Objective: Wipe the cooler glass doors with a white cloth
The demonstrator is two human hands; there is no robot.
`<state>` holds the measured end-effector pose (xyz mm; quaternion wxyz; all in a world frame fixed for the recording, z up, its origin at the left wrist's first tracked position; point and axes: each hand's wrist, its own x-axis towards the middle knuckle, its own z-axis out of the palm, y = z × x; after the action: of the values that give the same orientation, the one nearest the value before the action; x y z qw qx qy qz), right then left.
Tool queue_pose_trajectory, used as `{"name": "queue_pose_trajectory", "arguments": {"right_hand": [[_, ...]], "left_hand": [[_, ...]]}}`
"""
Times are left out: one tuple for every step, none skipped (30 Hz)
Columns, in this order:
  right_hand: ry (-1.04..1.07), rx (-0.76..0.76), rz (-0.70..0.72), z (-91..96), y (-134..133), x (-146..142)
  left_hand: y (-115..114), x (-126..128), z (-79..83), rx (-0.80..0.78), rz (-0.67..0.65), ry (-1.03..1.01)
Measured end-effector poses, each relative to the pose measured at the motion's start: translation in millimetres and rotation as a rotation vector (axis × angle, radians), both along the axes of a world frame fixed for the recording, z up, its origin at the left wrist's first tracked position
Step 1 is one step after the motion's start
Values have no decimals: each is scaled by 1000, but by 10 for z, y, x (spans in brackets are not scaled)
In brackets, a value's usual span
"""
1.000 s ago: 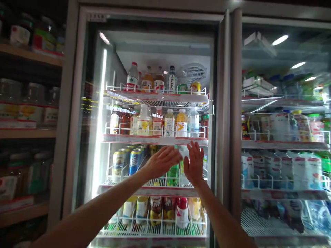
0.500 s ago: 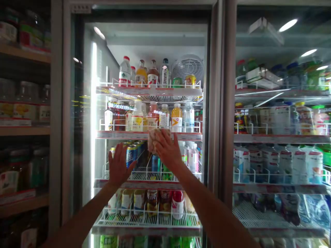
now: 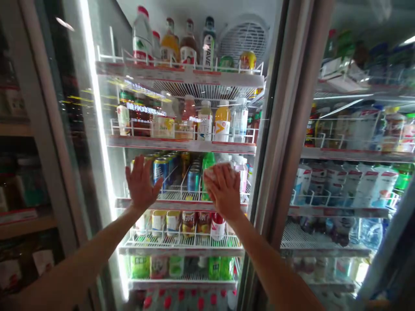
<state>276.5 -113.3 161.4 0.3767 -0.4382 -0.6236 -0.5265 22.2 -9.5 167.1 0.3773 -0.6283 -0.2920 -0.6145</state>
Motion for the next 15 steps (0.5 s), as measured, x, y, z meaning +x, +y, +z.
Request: {"name": "queue_pose_trajectory", "arguments": {"right_hand": [[30,26,-24,178,31,62],[67,48,-37,355,53,136],[109,67,-43,491,65,207],[148,81,-43,552,65,266],[174,86,-39,514,50,305],[188,76,-32,369,20,323],[193,56,-24,123,-25,319],[187,32,-19,-198,-81,298],[178,-14,-11,-557,-139,267],[164,-60,-10,-908,-192,233],[140,-97,-12,-1204,-231,201],[118,-120,-17,-1404,-253,177],[115,-125,-33,-1482,-255,164],[120,-112,-50,-1430,-237,161],[138,-83,-65,-1262,-204,165]], "left_hand": [[-1,1,4,-3,-7,3],[-2,2,9,-7,-19,6],[-4,2,11,-13,-35,11],[-7,-3,7,-20,-54,18],[-12,-12,-6,-27,-74,28],[-18,-28,-31,-33,-90,42],[-25,-50,-69,-39,-98,60],[-34,-79,-120,-46,-99,84],[-44,-114,-182,-54,-95,112],[-53,-151,-250,-60,-91,141],[-60,-190,-318,-66,-89,172],[-64,-226,-381,-68,-92,201],[-65,-257,-433,-68,-97,227],[-64,-281,-472,-64,-103,247],[-62,-297,-500,-58,-108,259]]}}
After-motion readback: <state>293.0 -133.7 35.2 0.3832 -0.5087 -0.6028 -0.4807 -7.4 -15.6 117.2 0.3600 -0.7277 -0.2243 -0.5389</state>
